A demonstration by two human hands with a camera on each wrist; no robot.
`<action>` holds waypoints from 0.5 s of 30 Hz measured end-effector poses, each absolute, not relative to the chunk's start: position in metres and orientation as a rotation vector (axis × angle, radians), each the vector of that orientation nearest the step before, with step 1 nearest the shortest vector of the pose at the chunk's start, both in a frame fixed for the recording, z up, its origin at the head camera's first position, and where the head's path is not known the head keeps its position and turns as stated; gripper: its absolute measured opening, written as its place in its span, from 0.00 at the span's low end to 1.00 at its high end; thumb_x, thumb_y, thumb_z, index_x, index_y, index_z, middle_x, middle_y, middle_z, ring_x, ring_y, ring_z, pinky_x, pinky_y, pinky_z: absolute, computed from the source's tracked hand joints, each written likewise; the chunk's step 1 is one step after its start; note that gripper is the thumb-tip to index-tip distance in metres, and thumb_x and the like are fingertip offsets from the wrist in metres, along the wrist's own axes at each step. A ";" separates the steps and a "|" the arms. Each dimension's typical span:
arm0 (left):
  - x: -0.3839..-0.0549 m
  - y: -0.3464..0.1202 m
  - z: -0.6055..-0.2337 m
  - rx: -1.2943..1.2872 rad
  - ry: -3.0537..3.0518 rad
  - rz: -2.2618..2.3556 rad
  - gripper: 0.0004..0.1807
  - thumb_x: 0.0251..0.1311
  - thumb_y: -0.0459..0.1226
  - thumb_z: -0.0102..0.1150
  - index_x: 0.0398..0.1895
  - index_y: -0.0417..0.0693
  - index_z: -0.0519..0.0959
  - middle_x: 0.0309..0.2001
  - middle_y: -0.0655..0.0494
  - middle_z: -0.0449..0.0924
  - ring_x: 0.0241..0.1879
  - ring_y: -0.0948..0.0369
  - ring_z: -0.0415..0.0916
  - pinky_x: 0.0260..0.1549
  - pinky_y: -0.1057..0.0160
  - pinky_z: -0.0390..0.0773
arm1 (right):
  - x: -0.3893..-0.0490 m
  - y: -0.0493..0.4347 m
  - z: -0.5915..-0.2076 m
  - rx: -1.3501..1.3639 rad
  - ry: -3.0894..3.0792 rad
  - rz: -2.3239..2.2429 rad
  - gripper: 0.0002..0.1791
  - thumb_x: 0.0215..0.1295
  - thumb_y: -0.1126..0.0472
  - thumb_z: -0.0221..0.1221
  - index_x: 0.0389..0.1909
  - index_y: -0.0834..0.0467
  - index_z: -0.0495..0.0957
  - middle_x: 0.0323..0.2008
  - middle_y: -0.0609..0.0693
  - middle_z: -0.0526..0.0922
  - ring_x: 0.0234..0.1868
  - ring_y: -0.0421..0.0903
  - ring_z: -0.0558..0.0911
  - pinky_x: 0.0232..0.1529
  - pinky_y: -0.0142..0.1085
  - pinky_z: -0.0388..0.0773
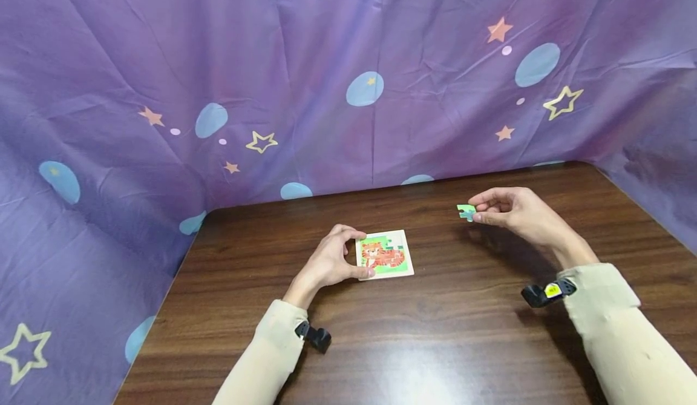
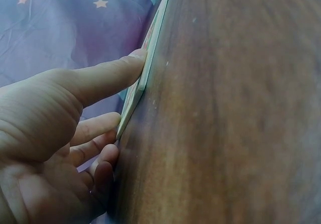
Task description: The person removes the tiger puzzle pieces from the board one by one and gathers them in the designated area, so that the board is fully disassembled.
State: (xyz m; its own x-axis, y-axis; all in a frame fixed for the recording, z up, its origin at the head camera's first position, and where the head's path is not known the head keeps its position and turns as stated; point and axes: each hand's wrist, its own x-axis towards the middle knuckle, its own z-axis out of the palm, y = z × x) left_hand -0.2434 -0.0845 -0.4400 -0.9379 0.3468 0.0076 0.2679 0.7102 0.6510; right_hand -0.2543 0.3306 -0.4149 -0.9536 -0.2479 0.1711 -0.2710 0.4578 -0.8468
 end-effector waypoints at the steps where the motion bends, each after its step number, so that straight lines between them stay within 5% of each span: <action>1: -0.243 -0.084 -0.440 0.502 2.799 1.035 0.46 0.50 0.44 0.93 0.75 0.51 0.81 0.74 0.55 0.73 0.58 0.57 0.78 0.61 0.57 0.80 | -0.254 0.332 -0.418 0.463 -2.661 1.569 0.16 0.75 0.68 0.70 0.59 0.69 0.84 0.41 0.45 0.92 0.40 0.36 0.88 0.43 0.28 0.82; 15: -0.244 -0.086 -0.441 0.491 2.775 1.059 0.46 0.51 0.43 0.92 0.74 0.52 0.81 0.74 0.56 0.73 0.57 0.55 0.79 0.58 0.58 0.82 | -0.254 0.353 -0.459 0.458 -2.666 1.537 0.16 0.72 0.71 0.72 0.56 0.72 0.84 0.38 0.48 0.91 0.36 0.36 0.86 0.35 0.30 0.81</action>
State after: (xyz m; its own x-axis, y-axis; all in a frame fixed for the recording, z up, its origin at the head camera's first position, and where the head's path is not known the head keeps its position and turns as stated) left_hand -0.2435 -0.0864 -0.4405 -0.9384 0.3454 -0.0061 0.2536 0.7007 0.6669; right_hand -0.2541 0.3533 -0.4590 -0.9561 -0.2373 0.1717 -0.2675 0.4688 -0.8418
